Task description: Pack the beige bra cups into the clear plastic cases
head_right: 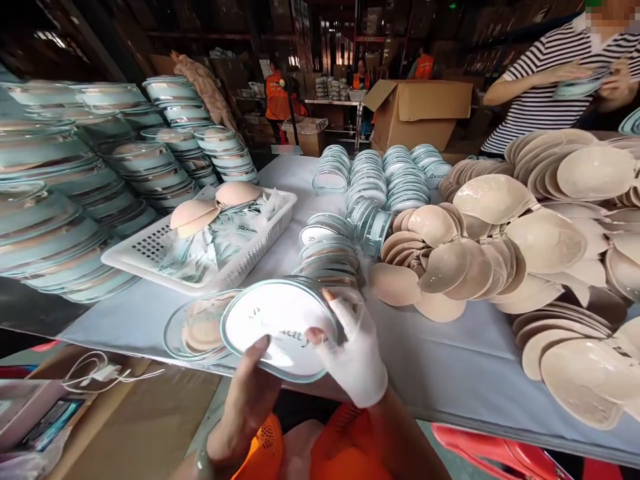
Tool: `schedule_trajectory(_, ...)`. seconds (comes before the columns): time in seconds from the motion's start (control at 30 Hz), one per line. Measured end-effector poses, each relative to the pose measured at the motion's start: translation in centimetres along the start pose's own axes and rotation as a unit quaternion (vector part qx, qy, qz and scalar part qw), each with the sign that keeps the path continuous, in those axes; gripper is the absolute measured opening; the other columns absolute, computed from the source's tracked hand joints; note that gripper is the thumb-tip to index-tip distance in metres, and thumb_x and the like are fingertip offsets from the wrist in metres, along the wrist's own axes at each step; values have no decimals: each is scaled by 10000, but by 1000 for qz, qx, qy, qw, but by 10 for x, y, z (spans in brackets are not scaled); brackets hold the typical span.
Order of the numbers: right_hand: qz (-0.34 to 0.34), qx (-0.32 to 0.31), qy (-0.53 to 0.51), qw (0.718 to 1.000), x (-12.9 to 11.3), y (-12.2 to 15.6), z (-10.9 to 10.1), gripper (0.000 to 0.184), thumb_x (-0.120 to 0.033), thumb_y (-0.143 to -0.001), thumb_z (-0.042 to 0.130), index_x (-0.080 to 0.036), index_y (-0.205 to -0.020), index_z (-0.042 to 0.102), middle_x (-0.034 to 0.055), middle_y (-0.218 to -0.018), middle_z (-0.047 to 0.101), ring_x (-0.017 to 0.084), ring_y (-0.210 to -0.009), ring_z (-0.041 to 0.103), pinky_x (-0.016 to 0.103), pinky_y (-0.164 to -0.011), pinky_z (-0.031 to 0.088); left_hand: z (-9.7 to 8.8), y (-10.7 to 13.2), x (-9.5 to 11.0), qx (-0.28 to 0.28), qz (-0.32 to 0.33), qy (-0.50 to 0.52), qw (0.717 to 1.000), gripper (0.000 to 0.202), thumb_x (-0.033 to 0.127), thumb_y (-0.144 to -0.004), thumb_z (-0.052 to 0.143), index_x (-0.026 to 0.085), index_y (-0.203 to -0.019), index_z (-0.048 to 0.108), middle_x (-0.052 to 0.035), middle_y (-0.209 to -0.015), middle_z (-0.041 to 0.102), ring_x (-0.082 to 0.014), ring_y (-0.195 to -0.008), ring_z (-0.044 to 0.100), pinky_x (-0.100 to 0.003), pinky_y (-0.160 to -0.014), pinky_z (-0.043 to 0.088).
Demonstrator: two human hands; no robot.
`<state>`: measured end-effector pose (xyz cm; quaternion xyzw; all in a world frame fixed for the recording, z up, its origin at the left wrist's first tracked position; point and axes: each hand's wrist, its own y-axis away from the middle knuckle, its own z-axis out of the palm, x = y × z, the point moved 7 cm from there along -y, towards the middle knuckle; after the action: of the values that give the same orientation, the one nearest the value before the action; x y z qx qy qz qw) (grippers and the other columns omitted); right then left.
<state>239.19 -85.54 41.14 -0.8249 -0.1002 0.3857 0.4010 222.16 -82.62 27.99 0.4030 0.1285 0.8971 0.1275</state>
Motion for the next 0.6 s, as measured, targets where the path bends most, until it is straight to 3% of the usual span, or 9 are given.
schedule_trajectory(0.07, -60, 67, 1, 996, -11, 12, 2, 565, -505, -994, 566, -221, -1477, 493, 175, -1329, 519, 305, -1266, 556, 466, -1000, 558, 13, -2, 8, 54, -30, 67, 996, 655, 442, -795, 782, 255, -1398, 607, -84, -1250, 738, -312, -1135, 706, -378, -866, 633)
schedule_trajectory(0.1, -88, 78, 14, 993, -16, 19, 6, 609, -500, -976, 603, -222, -1502, 472, 170, -1301, 512, 303, -1242, 556, 467, -989, 561, 19, -2, 12, 63, -42, 96, 992, 642, 451, -792, 781, 267, -1384, 618, -75, -1240, 743, -296, -1062, 729, -352, -781, 644)
schedule_trajectory(0.23, -127, 49, 84, 987, -22, 36, 24, 607, -198, -914, 707, -231, -1479, 486, 101, -1045, 604, 223, -976, 613, 370, -818, 581, 37, -1, 23, 39, -15, 139, 989, 572, 450, -812, 775, 275, -1341, 646, -55, -1192, 758, -239, -886, 748, -277, -594, 618)
schedule_trajectory(0.33, -122, 61, 88, 987, -20, 33, 24, 478, -152, -922, 678, -242, -1376, 559, 98, -1032, 644, 225, -969, 628, 366, -806, 578, 39, 2, 21, 15, 3, 151, 988, 554, 417, -801, 806, 292, -1320, 658, -45, -1196, 757, -248, -920, 749, -267, -590, 623)
schedule_trajectory(0.5, -56, 38, 11, 998, -4, 18, 18, 139, -115, -954, 586, -233, -1013, 628, 40, -923, 647, 162, -848, 654, 286, -745, 566, 22, 5, 8, 12, -19, 143, 990, 585, 412, -822, 811, 352, -1372, 623, -32, -1288, 729, -281, -1011, 748, -342, -681, 671)
schedule_trajectory(0.6, -118, 27, 34, 992, -4, 10, 10, 127, -109, -938, 578, -236, -944, 576, 22, -891, 622, 172, -864, 640, 310, -747, 553, 9, 8, 1, 15, -32, 127, 991, 608, 431, -825, 803, 358, -1396, 609, -41, -1284, 735, -299, -1077, 737, -355, -739, 674)
